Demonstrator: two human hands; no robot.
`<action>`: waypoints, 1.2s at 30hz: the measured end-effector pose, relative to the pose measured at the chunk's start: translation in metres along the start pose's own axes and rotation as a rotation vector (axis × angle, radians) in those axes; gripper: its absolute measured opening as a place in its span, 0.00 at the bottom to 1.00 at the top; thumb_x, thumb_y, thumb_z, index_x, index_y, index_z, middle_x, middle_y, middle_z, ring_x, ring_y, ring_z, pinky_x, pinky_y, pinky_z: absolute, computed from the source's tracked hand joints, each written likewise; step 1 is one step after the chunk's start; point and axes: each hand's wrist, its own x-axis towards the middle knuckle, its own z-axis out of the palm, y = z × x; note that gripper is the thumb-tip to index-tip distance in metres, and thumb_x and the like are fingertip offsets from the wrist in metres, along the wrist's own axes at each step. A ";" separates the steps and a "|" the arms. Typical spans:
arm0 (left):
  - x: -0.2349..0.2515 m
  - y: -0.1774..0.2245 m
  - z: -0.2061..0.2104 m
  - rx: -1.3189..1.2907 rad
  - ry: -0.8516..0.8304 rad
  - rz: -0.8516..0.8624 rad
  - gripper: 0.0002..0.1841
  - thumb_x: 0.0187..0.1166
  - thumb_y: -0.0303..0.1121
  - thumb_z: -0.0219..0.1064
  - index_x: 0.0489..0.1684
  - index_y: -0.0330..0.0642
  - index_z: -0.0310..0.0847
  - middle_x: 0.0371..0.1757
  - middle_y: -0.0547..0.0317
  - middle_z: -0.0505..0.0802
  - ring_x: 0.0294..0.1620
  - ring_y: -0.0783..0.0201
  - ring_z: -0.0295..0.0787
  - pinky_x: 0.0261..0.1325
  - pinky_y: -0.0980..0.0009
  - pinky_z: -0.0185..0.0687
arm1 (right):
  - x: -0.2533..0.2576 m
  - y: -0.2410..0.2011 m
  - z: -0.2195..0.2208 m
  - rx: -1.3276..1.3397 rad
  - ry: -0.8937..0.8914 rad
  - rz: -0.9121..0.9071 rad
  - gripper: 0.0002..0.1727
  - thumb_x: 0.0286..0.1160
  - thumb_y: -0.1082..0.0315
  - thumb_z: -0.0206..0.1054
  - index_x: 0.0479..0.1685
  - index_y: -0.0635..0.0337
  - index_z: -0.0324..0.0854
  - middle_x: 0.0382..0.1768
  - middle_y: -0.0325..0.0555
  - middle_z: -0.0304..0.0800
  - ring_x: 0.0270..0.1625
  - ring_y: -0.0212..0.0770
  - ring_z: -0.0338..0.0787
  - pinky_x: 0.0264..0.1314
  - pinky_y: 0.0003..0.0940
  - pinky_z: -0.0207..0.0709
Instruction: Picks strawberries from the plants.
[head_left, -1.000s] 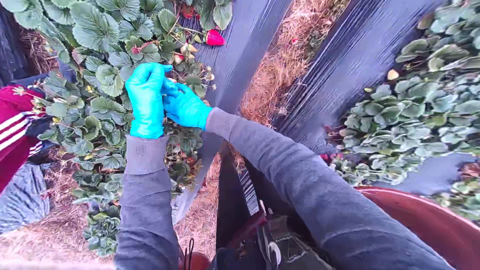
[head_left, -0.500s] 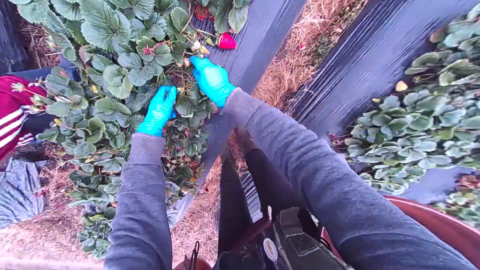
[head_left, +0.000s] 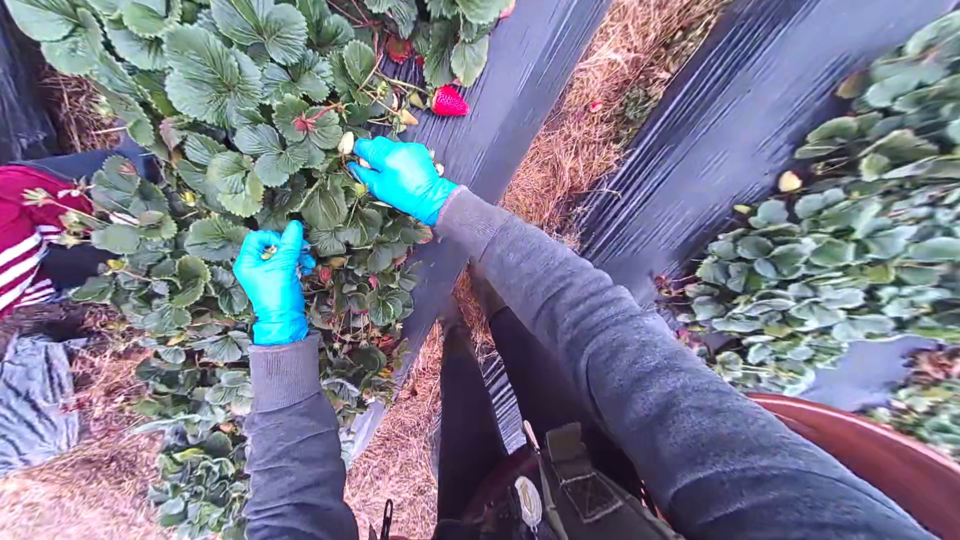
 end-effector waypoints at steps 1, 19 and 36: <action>0.004 -0.003 -0.001 -0.013 0.017 -0.067 0.07 0.83 0.28 0.67 0.33 0.41 0.77 0.24 0.63 0.93 0.15 0.71 0.86 0.18 0.75 0.84 | 0.003 0.004 0.005 0.059 0.078 -0.040 0.16 0.77 0.64 0.65 0.54 0.59 0.93 0.47 0.54 0.95 0.49 0.54 0.95 0.47 0.57 0.84; 0.140 0.010 0.014 1.014 -0.393 0.169 0.31 0.79 0.31 0.63 0.86 0.39 0.68 0.91 0.39 0.66 0.91 0.40 0.61 0.85 0.33 0.58 | 0.009 0.013 -0.016 1.420 -0.716 0.090 0.11 0.69 0.71 0.56 0.29 0.53 0.85 0.26 0.35 0.94 0.21 0.27 0.89 0.21 0.23 0.81; 0.140 0.015 0.026 1.170 -0.397 0.000 0.23 0.82 0.35 0.65 0.72 0.31 0.76 0.78 0.22 0.76 0.73 0.21 0.77 0.68 0.19 0.67 | 0.079 -0.016 -0.044 -0.693 -0.666 0.233 0.09 0.78 0.78 0.60 0.43 0.73 0.86 0.49 0.65 0.89 0.56 0.64 0.88 0.53 0.61 0.79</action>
